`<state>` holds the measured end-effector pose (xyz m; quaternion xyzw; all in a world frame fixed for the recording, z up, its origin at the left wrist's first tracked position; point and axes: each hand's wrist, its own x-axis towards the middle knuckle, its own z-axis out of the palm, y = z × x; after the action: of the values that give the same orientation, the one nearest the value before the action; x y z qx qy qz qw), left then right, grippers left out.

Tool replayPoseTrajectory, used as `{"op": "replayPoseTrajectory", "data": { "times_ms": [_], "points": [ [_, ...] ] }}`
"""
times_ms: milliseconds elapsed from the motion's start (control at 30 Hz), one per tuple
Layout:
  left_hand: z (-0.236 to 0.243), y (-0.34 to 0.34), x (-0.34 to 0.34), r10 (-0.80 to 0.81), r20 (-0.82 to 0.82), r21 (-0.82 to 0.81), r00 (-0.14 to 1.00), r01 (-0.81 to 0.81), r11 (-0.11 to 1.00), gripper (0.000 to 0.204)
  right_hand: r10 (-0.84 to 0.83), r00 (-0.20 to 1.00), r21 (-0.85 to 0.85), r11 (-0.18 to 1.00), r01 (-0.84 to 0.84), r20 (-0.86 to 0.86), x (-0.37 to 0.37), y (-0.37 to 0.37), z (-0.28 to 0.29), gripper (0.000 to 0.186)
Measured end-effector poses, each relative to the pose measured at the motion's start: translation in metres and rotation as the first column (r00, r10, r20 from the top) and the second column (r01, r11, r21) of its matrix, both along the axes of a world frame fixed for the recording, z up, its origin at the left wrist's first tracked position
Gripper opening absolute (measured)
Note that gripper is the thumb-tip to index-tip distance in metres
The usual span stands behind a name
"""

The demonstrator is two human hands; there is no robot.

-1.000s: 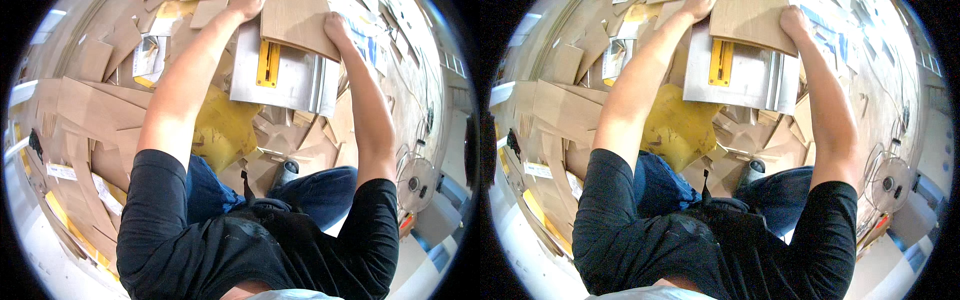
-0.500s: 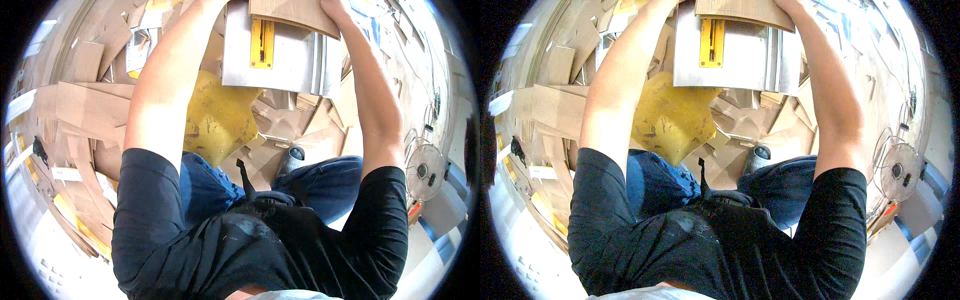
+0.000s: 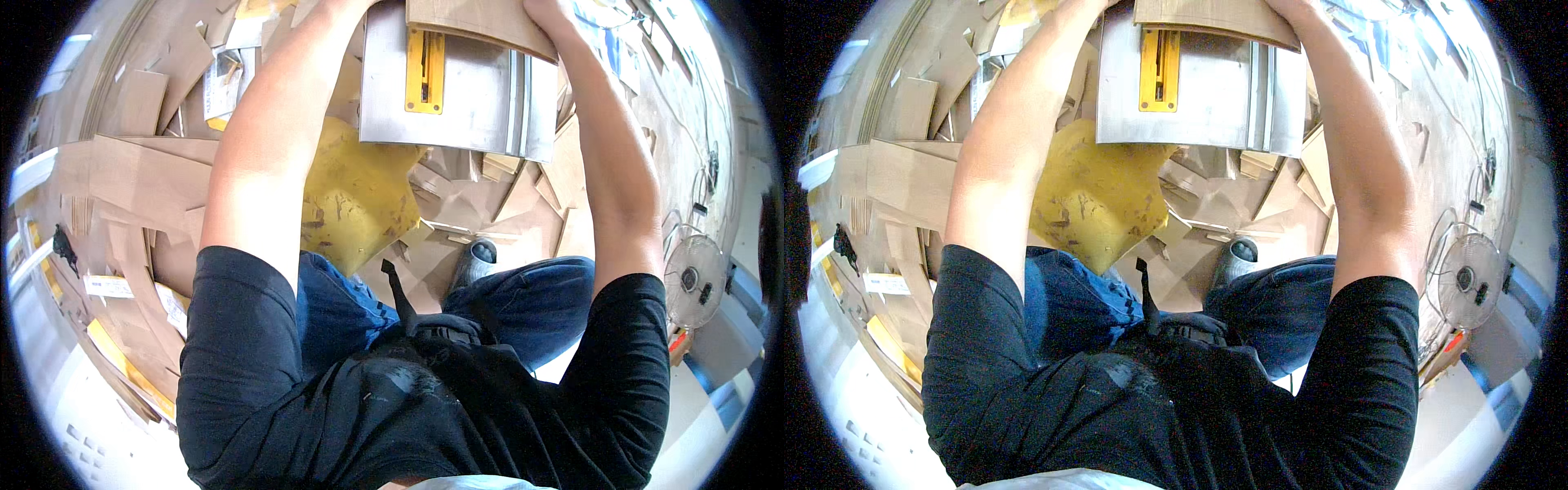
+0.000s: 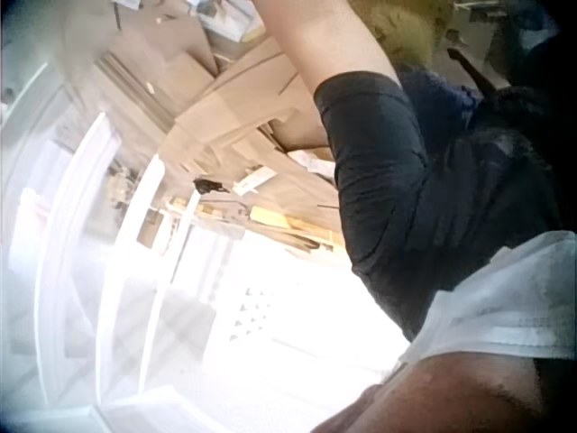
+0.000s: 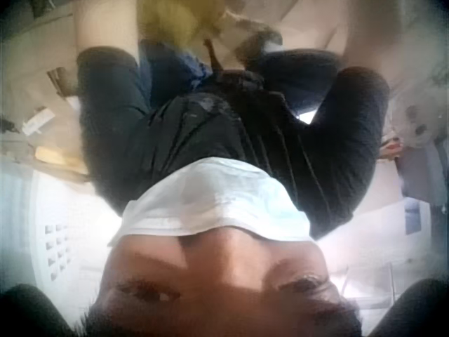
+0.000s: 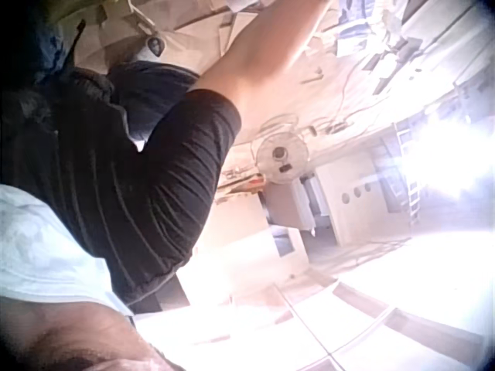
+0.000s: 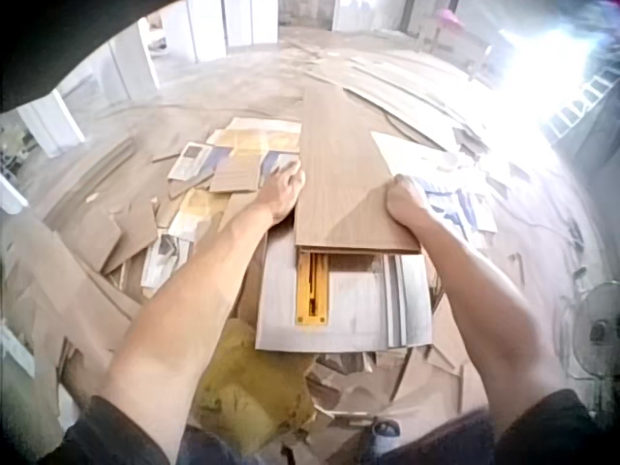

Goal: The person marks a wood-textured flooring plank using a square and pencil, then carries it to a table saw and makes several cuts to remove a rectangular section before fitting it into a corner of the room.

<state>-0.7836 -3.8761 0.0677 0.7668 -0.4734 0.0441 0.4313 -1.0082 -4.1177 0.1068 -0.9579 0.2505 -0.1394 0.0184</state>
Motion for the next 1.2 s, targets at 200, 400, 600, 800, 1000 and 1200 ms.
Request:
{"op": "replayPoseTrajectory", "data": {
  "times_ms": [200,400,600,800,1000,1200],
  "points": [
    [0.001,-0.006,-0.015,0.004,-0.068,0.031,0.998,-0.001,1.0,0.055,0.061,0.996,-0.146,0.987,-0.07,-0.069,-0.014,-0.012,-0.007,0.033],
    [-0.011,-0.005,0.001,0.024,0.079,0.023,0.997,-0.026,0.999,0.052,-0.093,0.986,0.071,0.994,0.083,0.141,-0.009,0.018,0.003,0.04],
    [-0.011,-0.004,0.001,0.009,0.138,0.046,0.99,-0.016,0.999,0.053,-0.13,0.987,0.116,0.986,0.119,0.089,-0.014,0.028,0.017,0.039],
    [-0.002,0.002,-0.009,0.008,0.108,0.088,0.994,-0.018,0.996,0.055,-0.165,0.983,0.16,0.975,0.151,0.08,-0.016,0.029,0.013,0.038],
    [0.008,0.005,-0.017,-0.004,0.11,0.099,0.994,-0.007,0.995,0.054,-0.105,0.992,0.098,0.99,0.097,0.072,-0.018,0.025,0.01,0.039],
    [0.011,0.009,-0.016,-0.015,0.092,0.127,0.996,0.003,0.992,0.055,-0.19,0.977,0.198,0.966,0.169,0.096,-0.019,0.048,0.025,0.04]
  ]
}}
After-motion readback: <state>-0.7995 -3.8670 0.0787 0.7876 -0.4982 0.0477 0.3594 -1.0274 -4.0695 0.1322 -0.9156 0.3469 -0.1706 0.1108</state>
